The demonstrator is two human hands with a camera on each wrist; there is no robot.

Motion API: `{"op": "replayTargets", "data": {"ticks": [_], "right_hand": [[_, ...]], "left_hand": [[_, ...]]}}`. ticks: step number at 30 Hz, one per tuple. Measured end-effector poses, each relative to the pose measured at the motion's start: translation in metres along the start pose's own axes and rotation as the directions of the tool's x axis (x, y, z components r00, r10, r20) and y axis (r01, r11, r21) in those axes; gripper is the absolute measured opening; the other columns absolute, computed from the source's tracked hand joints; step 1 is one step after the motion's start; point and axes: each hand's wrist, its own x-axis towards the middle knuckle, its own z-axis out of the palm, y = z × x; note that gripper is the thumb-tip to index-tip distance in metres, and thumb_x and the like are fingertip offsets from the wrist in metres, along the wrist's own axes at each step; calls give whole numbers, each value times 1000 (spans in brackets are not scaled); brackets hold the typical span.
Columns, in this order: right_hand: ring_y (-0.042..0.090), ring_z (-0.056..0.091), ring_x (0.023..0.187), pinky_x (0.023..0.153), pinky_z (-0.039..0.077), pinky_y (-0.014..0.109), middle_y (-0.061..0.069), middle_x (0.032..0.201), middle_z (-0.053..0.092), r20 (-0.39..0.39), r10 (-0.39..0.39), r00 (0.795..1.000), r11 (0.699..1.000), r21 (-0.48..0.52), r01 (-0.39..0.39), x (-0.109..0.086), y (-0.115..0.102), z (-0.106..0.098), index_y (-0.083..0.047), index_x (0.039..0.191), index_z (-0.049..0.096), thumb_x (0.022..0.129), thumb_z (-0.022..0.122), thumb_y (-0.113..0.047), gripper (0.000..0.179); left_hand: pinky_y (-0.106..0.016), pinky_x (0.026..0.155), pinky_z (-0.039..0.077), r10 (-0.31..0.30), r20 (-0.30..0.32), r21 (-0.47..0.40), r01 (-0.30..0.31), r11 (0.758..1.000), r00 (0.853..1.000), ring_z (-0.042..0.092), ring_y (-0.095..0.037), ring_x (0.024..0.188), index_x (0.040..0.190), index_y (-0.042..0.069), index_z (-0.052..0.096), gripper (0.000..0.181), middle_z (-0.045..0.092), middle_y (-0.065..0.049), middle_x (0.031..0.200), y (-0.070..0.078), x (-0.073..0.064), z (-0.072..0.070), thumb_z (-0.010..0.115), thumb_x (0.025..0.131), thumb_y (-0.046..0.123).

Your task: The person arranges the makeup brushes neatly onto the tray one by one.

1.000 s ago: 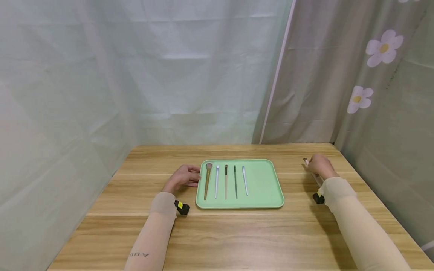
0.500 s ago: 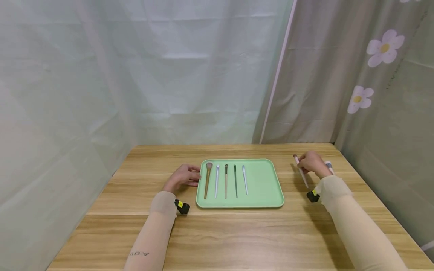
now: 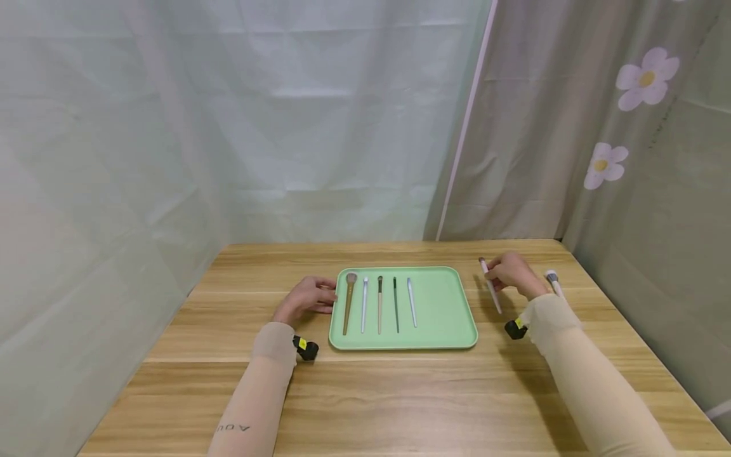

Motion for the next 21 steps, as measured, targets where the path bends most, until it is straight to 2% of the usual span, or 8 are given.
{"op": "replayTargets", "data": {"ticks": [8, 15, 21], "right_hand": [[16, 69, 69, 73, 64, 39, 21, 92, 70, 20, 8, 1000, 999, 43, -9, -1, -7, 12, 23, 125, 57, 99, 61, 3, 33], [15, 69, 68, 70, 63, 36, 22, 92, 70, 38, -49, 998, 995, 87, 45, -2, -16, 26, 24, 122, 59, 97, 62, 4, 32], [15, 68, 68, 69, 63, 36, 20, 91, 71, 44, -49, 998, 994, 104, 44, 2, -22, 39, 21, 120, 62, 97, 64, 4, 29]], "left_hand": [[-35, 79, 63, 13, 14, 2, -13, 1000, 1000, 71, -20, 87, 143, -14, 49, 48, 66, -24, 118, -4, 0, 0, 65, 98, -4], [-37, 80, 63, 19, 24, 3, -19, 1000, 1000, 72, -21, 88, 143, -15, 48, 49, 66, -26, 119, -4, 1, -1, 65, 98, -4], [-36, 79, 63, 19, 14, 4, -19, 1000, 1000, 71, -20, 86, 143, -14, 49, 49, 65, -24, 119, -7, 2, -2, 66, 98, -3]]}}
